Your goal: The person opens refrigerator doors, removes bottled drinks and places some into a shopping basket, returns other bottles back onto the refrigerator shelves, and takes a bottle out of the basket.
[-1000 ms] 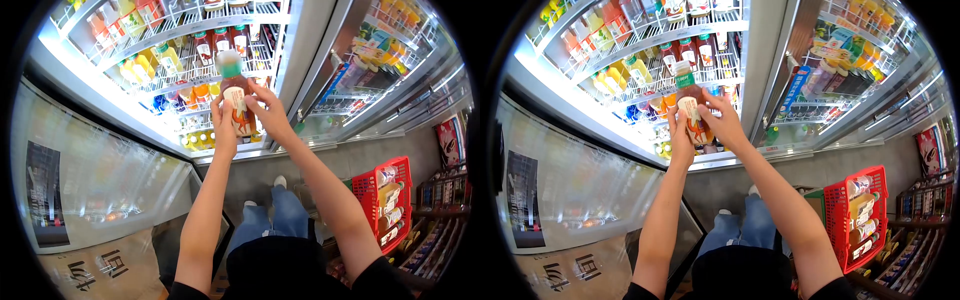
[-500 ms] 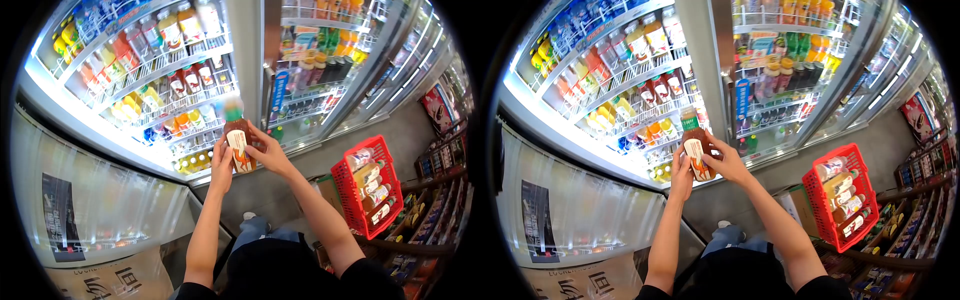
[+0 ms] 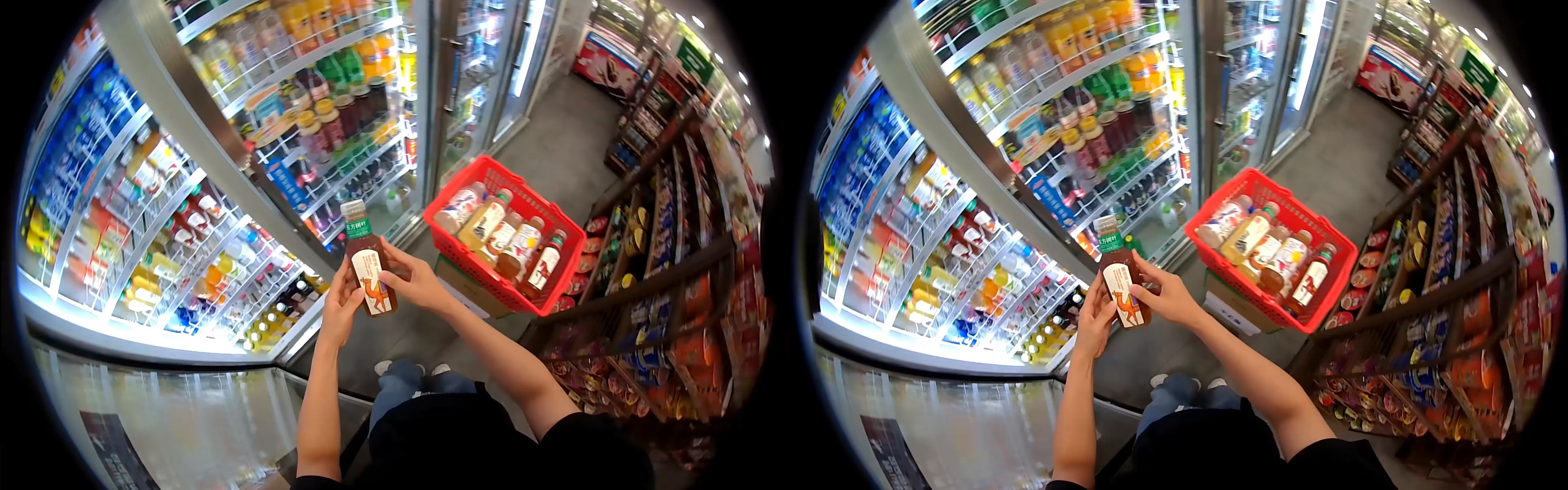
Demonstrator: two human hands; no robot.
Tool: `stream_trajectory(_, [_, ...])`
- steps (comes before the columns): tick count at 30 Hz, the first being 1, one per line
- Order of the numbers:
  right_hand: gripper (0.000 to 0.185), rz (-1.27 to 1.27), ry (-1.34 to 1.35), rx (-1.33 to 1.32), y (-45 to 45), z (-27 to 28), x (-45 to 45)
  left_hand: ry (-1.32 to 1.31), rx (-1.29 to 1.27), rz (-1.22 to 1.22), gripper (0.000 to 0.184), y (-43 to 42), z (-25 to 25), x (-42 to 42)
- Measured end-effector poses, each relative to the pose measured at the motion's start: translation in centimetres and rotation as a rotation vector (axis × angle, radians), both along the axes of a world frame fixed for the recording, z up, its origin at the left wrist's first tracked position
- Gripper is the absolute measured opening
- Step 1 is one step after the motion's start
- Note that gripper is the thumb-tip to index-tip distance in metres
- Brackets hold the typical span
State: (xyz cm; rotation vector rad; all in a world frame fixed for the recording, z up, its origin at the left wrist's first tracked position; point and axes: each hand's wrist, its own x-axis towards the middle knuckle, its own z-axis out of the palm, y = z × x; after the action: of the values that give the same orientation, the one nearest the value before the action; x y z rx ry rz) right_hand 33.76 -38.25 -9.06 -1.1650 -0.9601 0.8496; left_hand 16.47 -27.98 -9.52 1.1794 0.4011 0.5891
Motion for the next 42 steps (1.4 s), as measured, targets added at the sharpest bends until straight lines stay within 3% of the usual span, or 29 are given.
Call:
stream_trajectory(9, [0.070,-0.263,-0.018,-0.108,-12.0,-1.4,3.6,0.020,-0.027,-0.098,0.071,-9.9,-1.8,7.1])
stream_trajectory(21, [0.066,-0.481,-0.001,-0.199,-15.1,-3.2,7.5,0.154,0.124,-0.127,0.052,-12.6,-1.3,14.4])
stream_trajectory(29, [0.062,-0.704,-0.107,-0.343,-13.6,-0.9,12.5,0.177,0.210,-0.317,0.049,-9.0,-0.8,21.9])
stream_trajectory(32, [0.065,-0.696,0.167,-0.212,-12.3,-1.4,14.5,0.159,0.272,-0.346,0.049,-7.3,-1.4,24.8])
stream_trajectory(34, [0.064,-0.766,0.041,-0.319,-12.1,0.7,15.1,0.244,0.378,-0.370,0.048,-6.4,-1.0,26.6])
stream_trajectory(37, [0.063,-0.890,-0.104,-0.368,-10.7,-2.6,17.5,0.214,0.429,-0.390,0.047,-5.3,-1.4,29.0])
stream_trajectory(42, [0.059,-0.867,-0.139,-0.460,-7.6,-2.8,19.8,0.294,0.481,-0.381,0.047,-1.9,-3.8,31.3])
